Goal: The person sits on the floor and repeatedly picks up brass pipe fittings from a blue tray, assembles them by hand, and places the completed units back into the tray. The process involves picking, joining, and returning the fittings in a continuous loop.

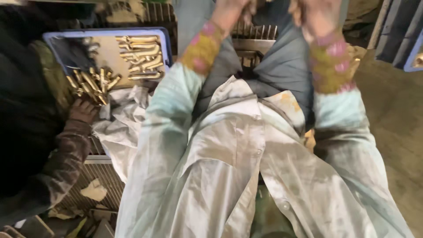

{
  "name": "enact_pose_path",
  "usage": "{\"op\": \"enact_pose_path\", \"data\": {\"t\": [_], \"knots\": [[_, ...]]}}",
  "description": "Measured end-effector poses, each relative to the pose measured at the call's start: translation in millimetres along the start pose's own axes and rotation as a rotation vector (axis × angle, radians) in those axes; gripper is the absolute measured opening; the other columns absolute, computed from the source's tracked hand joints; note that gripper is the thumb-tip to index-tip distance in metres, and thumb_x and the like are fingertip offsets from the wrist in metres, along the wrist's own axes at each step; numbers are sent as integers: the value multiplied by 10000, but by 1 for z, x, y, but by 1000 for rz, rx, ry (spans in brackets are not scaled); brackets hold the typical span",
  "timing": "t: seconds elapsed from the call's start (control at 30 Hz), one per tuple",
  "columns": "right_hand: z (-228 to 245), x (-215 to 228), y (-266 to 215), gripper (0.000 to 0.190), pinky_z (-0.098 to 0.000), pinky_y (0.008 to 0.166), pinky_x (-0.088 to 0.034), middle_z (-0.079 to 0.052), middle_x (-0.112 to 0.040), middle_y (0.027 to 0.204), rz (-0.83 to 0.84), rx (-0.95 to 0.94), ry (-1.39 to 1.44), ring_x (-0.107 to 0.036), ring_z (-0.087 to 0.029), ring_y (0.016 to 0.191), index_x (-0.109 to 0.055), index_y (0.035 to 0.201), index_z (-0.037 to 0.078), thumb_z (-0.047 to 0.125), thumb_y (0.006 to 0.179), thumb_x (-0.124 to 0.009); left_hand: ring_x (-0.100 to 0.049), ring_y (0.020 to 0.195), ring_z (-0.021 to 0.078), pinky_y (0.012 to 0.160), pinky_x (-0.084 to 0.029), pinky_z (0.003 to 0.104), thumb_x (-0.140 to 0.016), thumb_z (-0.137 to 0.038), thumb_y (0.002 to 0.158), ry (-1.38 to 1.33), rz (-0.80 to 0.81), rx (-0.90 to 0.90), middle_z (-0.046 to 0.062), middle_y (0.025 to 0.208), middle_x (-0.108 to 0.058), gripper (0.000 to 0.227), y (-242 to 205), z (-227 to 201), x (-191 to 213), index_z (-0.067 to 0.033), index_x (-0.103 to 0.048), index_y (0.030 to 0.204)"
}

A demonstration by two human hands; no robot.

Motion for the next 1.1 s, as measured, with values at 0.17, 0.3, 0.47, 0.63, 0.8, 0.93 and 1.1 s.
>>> {"op": "enact_pose_path", "data": {"t": [0.17,0.3,0.47,0.63,0.8,0.93,1.1], "knots": [[91,-40,-103,264,-371,752,-548,-221,-683,1060,-19,485,-504,-676,-285,874,-636,1169,-46,147,1067,-784,-687,859,120,691,-588,267,-682,-79,1059,-39,135,-67,73,1084,-703,276,-89,-84,-58,16,-571,1293],[130,-61,-132,294,-392,812,-557,-233,-669,1134,-91,684,-504,-672,-310,978,-627,1152,-1,197,1054,-821,-673,937,103,794,-588,249,-667,-62,1115,-10,245,-134,74,1163,-691,352,-123,-139,-97,-3,-514,1426],[150,-60,-139,290,-381,752,-548,-206,-685,1089,-122,777,-530,-667,-296,942,-620,1089,20,199,1015,-836,-659,954,98,864,-573,250,-683,-74,1125,73,297,-223,70,1149,-675,367,-135,-171,-119,3,-526,1448],[146,-59,-139,295,-381,723,-544,-195,-689,1048,-130,815,-477,-672,-280,893,-610,1078,19,193,1000,-834,-671,984,114,894,-577,265,-699,-93,1117,155,292,-265,83,1164,-676,386,-137,-175,-120,15,-521,1442],[146,-58,-140,324,-436,764,-562,-212,-691,1031,-142,886,-508,-702,-302,871,-600,1039,11,217,973,-841,-684,960,113,873,-583,256,-681,-115,1123,133,309,-223,86,1128,-695,385,-134,-175,-122,18,-513,1443],[143,-54,-143,305,-413,727,-556,-204,-699,1032,-137,866,-555,-695,-309,874,-607,1040,11,198,979,-840,-683,968,111,869,-587,249,-670,-131,1128,120,327,-204,92,1159,-692,392,-131,-173,-120,12,-496,1450],[114,-43,-123,333,-473,824,-589,-193,-700,1020,-149,832,-549,-719,-346,919,-647,1098,-36,210,980,-837,-700,927,121,787,-597,280,-675,-133,1102,153,247,-156,80,1107,-702,360,-111,-140,-94,11,-528,1397]]}}
Point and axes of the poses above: each hand's wrist, its own y-axis towards the middle knuckle, its own x-axis out of the back of the hand, z = x × y, the point moved 3 cm from there along y, towards the middle knuckle
